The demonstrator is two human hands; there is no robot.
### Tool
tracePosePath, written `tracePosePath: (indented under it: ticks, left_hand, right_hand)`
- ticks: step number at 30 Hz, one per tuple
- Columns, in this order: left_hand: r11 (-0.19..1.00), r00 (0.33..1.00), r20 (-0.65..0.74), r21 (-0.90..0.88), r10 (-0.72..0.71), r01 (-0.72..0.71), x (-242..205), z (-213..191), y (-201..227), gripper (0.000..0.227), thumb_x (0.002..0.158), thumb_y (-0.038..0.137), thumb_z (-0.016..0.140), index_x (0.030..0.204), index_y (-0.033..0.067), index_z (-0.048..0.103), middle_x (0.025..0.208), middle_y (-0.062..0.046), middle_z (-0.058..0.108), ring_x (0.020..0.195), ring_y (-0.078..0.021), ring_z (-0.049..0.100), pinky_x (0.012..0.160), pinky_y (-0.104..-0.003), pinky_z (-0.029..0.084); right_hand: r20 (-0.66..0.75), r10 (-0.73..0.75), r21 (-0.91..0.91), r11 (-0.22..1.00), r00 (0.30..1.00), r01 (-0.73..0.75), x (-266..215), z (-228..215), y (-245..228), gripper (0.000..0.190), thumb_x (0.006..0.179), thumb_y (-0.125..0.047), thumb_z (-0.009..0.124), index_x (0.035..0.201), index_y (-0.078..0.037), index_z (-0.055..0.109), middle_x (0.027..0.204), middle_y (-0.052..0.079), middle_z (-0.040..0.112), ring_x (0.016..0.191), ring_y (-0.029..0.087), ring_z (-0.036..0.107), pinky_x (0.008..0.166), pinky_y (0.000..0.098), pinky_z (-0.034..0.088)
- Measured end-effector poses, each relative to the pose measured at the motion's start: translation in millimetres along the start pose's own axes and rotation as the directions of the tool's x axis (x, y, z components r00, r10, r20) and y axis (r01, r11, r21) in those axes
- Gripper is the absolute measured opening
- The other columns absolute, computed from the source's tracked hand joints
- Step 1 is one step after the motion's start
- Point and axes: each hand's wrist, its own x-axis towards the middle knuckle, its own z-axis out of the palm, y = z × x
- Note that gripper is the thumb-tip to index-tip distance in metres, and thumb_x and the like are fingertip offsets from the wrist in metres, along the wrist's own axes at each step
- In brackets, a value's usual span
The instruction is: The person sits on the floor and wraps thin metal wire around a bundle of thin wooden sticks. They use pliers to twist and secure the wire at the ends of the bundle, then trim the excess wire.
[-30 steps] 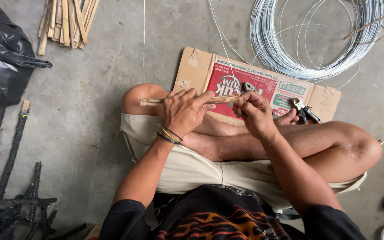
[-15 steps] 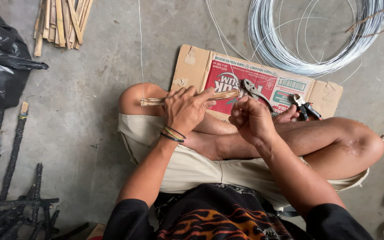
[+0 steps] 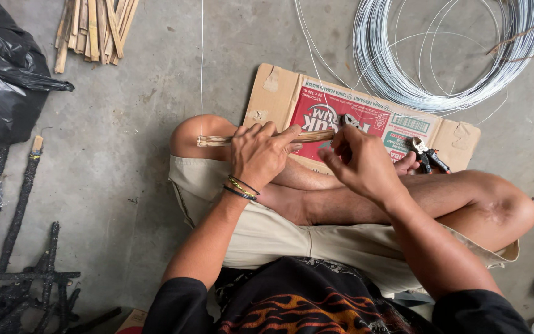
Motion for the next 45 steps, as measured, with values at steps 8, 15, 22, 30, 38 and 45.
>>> tracePosePath:
  ticks: [8, 15, 22, 30, 38, 45]
  left_hand:
    - [1.000, 1.000, 0.008, -0.026, -0.010, 0.010, 0.7, 2.2, 2.7, 0.035, 0.086, 0.025, 0.071, 0.121, 0.0304, 0.076, 0.085, -0.005, 0.068, 0.080, -0.0268, 0.068, 0.071, -0.046, 0.047]
    - [0.998, 1.000, -0.001, -0.056, -0.003, 0.003, 4.3, -1.4, 8.8, 0.033, 0.086, 0.026, 0.072, 0.118, 0.0320, 0.076, 0.085, -0.005, 0.069, 0.081, -0.0274, 0.069, 0.073, -0.049, 0.048]
    - [0.997, 1.000, 0.008, -0.070, -0.013, 0.014, 3.4, -3.1, 10.2, 0.027, 0.089, 0.036, 0.074, 0.116, 0.0308, 0.076, 0.084, -0.005, 0.069, 0.079, -0.0269, 0.070, 0.072, -0.048, 0.048]
    - [1.000, 1.000, -0.007, -0.027, 0.011, -0.011, -1.1, 2.4, -3.3, 0.031, 0.088, 0.032, 0.074, 0.118, 0.0300, 0.077, 0.082, -0.003, 0.068, 0.076, -0.0243, 0.068, 0.070, -0.045, 0.047]
    - [0.999, 1.000, -0.022, -0.053, -0.003, 0.001, 1.0, 3.1, -2.6, 0.031, 0.087, 0.038, 0.075, 0.117, 0.0282, 0.077, 0.080, -0.004, 0.067, 0.075, -0.0258, 0.067, 0.068, -0.043, 0.046]
    - [0.997, 0.999, -0.030, -0.068, -0.045, 0.043, 5.2, 2.0, -0.9, 0.030, 0.089, 0.040, 0.074, 0.116, 0.0287, 0.077, 0.077, -0.005, 0.067, 0.074, -0.0266, 0.068, 0.066, -0.045, 0.046]
  right_hand:
    - [-0.292, -0.324, -0.304, 0.924, 0.900, 0.234, -5.7, 13.8, -4.9, 0.018, 0.097, -0.007, 0.075, 0.107, 0.001, 0.063, 0.098, 0.017, 0.065, 0.078, 0.032, 0.067, 0.065, 0.0402, 0.053]
    - [-0.350, -0.375, -0.153, 0.927, 0.859, 0.342, 1.7, 9.2, 11.2, 0.006, 0.100, 0.002, 0.068, 0.103, 0.000, 0.063, 0.107, 0.016, 0.069, 0.089, 0.026, 0.068, 0.072, 0.0354, 0.055]
    - [-0.017, 0.087, 0.853, 0.520, 0.996, -0.031, 32.2, 11.8, 67.9, 0.014, 0.109, 0.002, 0.059, 0.097, -0.005, 0.057, 0.090, 0.007, 0.066, 0.079, 0.014, 0.060, 0.073, 0.0291, 0.052]
    - [0.354, 0.200, 0.935, -0.105, 0.913, -0.340, 10.1, 60.4, 87.7, 0.010, 0.101, -0.001, 0.056, 0.093, -0.007, 0.058, 0.087, 0.011, 0.063, 0.072, 0.016, 0.057, 0.062, 0.0278, 0.045]
    - [0.325, 0.333, 0.941, -0.206, 0.885, -0.268, -22.9, 66.7, 67.2, 0.017, 0.104, -0.003, 0.055, 0.087, -0.006, 0.054, 0.089, 0.012, 0.063, 0.074, 0.016, 0.055, 0.063, 0.0275, 0.043]
    - [0.103, 0.332, 0.995, -0.020, 0.938, -0.102, -32.6, 70.7, 46.5, 0.019, 0.107, -0.002, 0.057, 0.088, -0.004, 0.053, 0.089, 0.013, 0.063, 0.073, 0.018, 0.054, 0.064, 0.0298, 0.043]
